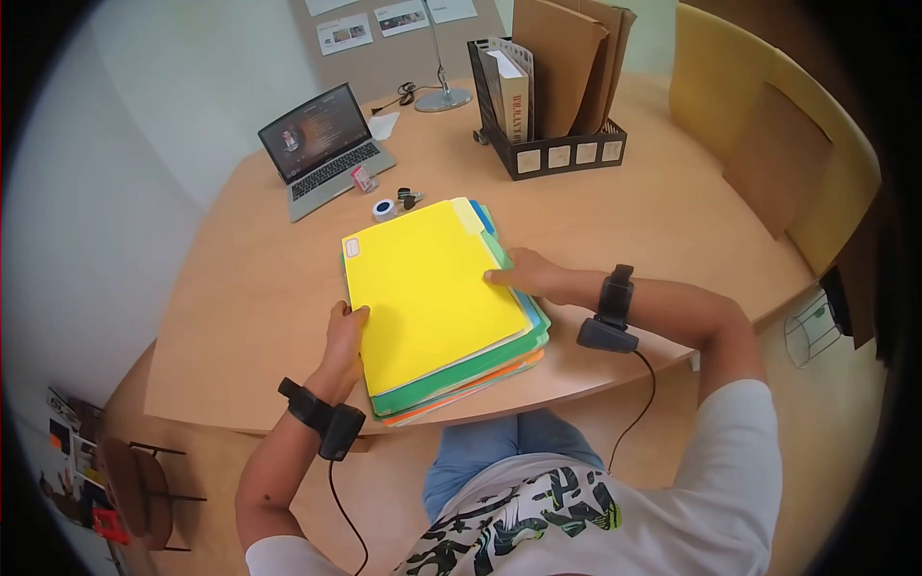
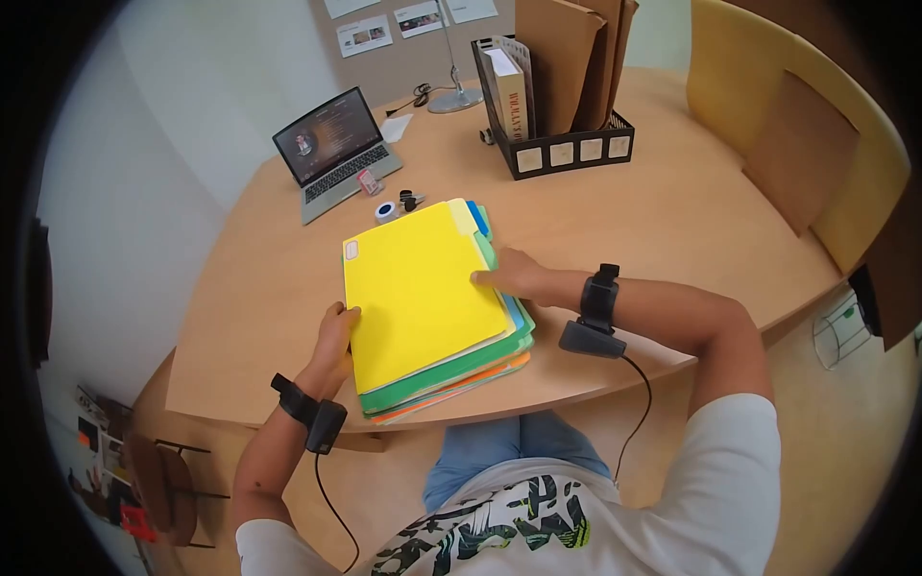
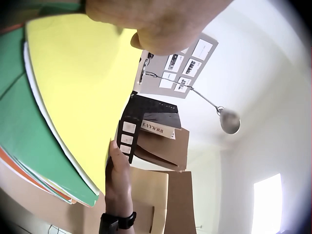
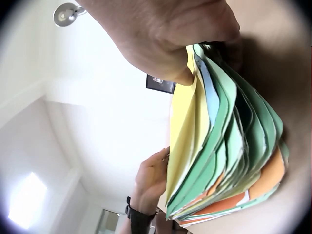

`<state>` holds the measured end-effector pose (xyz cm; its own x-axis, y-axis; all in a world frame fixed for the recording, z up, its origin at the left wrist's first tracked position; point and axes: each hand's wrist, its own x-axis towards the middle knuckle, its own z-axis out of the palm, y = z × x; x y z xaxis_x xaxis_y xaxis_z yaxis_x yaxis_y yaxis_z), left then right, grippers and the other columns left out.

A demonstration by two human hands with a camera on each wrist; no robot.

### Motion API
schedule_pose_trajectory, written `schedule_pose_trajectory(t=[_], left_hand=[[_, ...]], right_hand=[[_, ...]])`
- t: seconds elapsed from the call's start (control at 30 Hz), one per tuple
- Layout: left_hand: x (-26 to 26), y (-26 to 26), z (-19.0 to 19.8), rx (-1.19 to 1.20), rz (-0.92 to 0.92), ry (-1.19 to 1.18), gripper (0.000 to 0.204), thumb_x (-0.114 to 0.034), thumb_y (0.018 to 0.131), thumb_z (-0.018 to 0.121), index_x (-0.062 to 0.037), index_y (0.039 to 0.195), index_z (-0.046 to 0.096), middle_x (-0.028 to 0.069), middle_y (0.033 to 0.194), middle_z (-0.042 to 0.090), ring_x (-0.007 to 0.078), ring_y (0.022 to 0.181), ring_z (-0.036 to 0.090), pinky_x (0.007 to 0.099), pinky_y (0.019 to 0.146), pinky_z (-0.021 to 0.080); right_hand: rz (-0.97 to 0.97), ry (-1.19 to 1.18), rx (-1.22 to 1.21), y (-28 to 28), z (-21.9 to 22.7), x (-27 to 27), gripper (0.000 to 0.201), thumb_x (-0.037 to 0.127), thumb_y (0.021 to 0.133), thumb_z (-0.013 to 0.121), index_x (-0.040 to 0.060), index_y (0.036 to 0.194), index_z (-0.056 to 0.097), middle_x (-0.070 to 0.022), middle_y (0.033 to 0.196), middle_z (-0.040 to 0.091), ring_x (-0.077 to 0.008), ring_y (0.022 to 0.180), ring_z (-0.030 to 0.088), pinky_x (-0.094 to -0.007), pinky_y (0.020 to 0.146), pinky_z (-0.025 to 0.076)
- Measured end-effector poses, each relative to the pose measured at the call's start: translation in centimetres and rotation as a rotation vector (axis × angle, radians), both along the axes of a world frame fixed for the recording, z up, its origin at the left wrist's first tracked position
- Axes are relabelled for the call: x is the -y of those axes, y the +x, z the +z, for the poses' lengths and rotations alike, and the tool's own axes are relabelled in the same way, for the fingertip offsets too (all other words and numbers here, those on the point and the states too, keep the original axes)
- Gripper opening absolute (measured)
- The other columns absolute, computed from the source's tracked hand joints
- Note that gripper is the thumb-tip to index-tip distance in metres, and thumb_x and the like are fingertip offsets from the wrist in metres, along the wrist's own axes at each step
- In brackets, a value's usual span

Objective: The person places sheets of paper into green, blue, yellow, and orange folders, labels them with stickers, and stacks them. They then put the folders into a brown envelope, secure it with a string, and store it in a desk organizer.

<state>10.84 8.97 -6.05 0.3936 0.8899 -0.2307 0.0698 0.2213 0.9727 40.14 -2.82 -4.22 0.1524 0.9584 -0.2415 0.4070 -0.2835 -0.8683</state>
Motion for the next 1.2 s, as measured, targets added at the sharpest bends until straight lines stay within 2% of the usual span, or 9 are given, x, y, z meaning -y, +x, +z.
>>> schedule_pose_trajectory(t=[0.13, 0.27, 0.4, 0.5, 0.6, 0.7, 0.8, 1.1, 1.2], left_hand=[[4.3, -0.2, 1.2, 0.021, -0.041, 0.009, 0.043, -0.005, 0.092, 0.040, 0.0063, 0.132, 0.030, 0.0195, 0.122, 0.048, 0.0274, 0.106, 0.056, 0.0353, 0.086, 0.051], [10.7, -1.8, 1.7, 0.095, -0.094, -0.057, 0.048, -0.003, 0.093, 0.038, 0.0048, 0.138, 0.025, 0.0184, 0.129, 0.045, 0.0265, 0.113, 0.052, 0.0376, 0.092, 0.047], [15.5, -3.0, 2.1, 0.190, -0.092, -0.114, 0.052, -0.002, 0.092, 0.042, 0.0027, 0.140, 0.023, 0.0138, 0.136, 0.039, 0.0230, 0.127, 0.037, 0.0359, 0.107, 0.028], [17.6, -4.0, 1.7, 0.195, -0.112, -0.079, 0.052, -0.005, 0.093, 0.041, 0.0029, 0.141, 0.021, 0.0145, 0.140, 0.036, 0.0231, 0.126, 0.039, 0.0361, 0.103, 0.035], [19.6, -5.3, 1.8, 0.102, -0.101, -0.148, 0.052, -0.015, 0.095, 0.044, -0.0029, 0.142, 0.024, 0.0119, 0.138, 0.038, 0.0220, 0.126, 0.039, 0.0390, 0.103, 0.034], [19.8, -6.3, 1.9, 0.017, -0.041, -0.552, 0.050, -0.028, 0.097, 0.044, -0.0094, 0.141, 0.029, 0.0088, 0.137, 0.040, 0.0217, 0.124, 0.041, 0.0413, 0.103, 0.033], [19.3, -6.3, 1.1, 0.295, -0.240, -0.784, 0.055, -0.042, 0.095, 0.046, -0.0120, 0.139, 0.033, 0.0068, 0.136, 0.043, 0.0216, 0.125, 0.040, 0.0385, 0.104, 0.031], [17.3, -4.0, 3.6, 0.436, -0.294, -0.621, 0.060, -0.044, 0.094, 0.047, -0.0065, 0.139, 0.033, 0.0096, 0.136, 0.044, 0.0233, 0.126, 0.042, 0.0397, 0.105, 0.034], [15.0, -3.4, 4.3, 0.379, -0.303, -0.498, 0.052, -0.025, 0.092, 0.054, -0.0017, 0.135, 0.034, 0.0145, 0.129, 0.049, 0.0243, 0.115, 0.053, 0.0357, 0.094, 0.046]], right_hand=[[0.036, 0.024, 0.176, -0.9, 0.3, 3.6, 0.054, 0.033, 0.086, 0.060, -0.0034, 0.123, 0.047, -0.0211, 0.120, 0.055, -0.0306, 0.111, 0.053, -0.0373, 0.093, 0.042], [0.091, 0.018, 0.131, -1.2, 0.9, 9.9, 0.054, 0.033, 0.086, 0.060, -0.0045, 0.123, 0.047, -0.0225, 0.117, 0.056, -0.0316, 0.109, 0.055, -0.0372, 0.092, 0.042], [0.112, 0.020, 0.104, -0.3, 0.8, 13.0, 0.056, 0.038, 0.086, 0.059, -0.0059, 0.120, 0.050, -0.0240, 0.111, 0.059, -0.0322, 0.104, 0.057, -0.0378, 0.089, 0.044], [0.098, -0.080, 0.263, 0.2, 2.1, 12.8, 0.063, 0.045, 0.085, 0.058, -0.0087, 0.117, 0.051, -0.0255, 0.107, 0.059, -0.0319, 0.100, 0.058, -0.0382, 0.086, 0.045], [0.039, -0.099, 0.360, 2.5, 1.6, 10.4, 0.072, 0.052, 0.083, 0.059, -0.0116, 0.114, 0.051, -0.0270, 0.105, 0.059, -0.0315, 0.098, 0.059, -0.0383, 0.083, 0.045], [0.062, -0.123, 0.385, 2.4, 1.7, 8.9, 0.078, 0.057, 0.080, 0.059, -0.0126, 0.114, 0.050, -0.0276, 0.103, 0.059, -0.0321, 0.095, 0.060, -0.0384, 0.082, 0.046], [0.105, -0.167, 0.472, 0.5, 1.9, 8.2, 0.081, 0.058, 0.079, 0.058, -0.0123, 0.118, 0.047, -0.0277, 0.105, 0.058, -0.0331, 0.096, 0.060, -0.0378, 0.083, 0.046], [0.122, -0.088, 0.333, -0.7, 1.2, 8.2, 0.081, 0.055, 0.081, 0.057, -0.0113, 0.124, 0.041, -0.0281, 0.110, 0.056, -0.0329, 0.102, 0.057, -0.0357, 0.086, 0.045], [0.100, -0.054, 0.257, -0.5, 0.5, 7.8, 0.077, 0.052, 0.082, 0.058, -0.0105, 0.125, 0.042, -0.0269, 0.112, 0.056, -0.0313, 0.102, 0.058, -0.0351, 0.087, 0.045]])
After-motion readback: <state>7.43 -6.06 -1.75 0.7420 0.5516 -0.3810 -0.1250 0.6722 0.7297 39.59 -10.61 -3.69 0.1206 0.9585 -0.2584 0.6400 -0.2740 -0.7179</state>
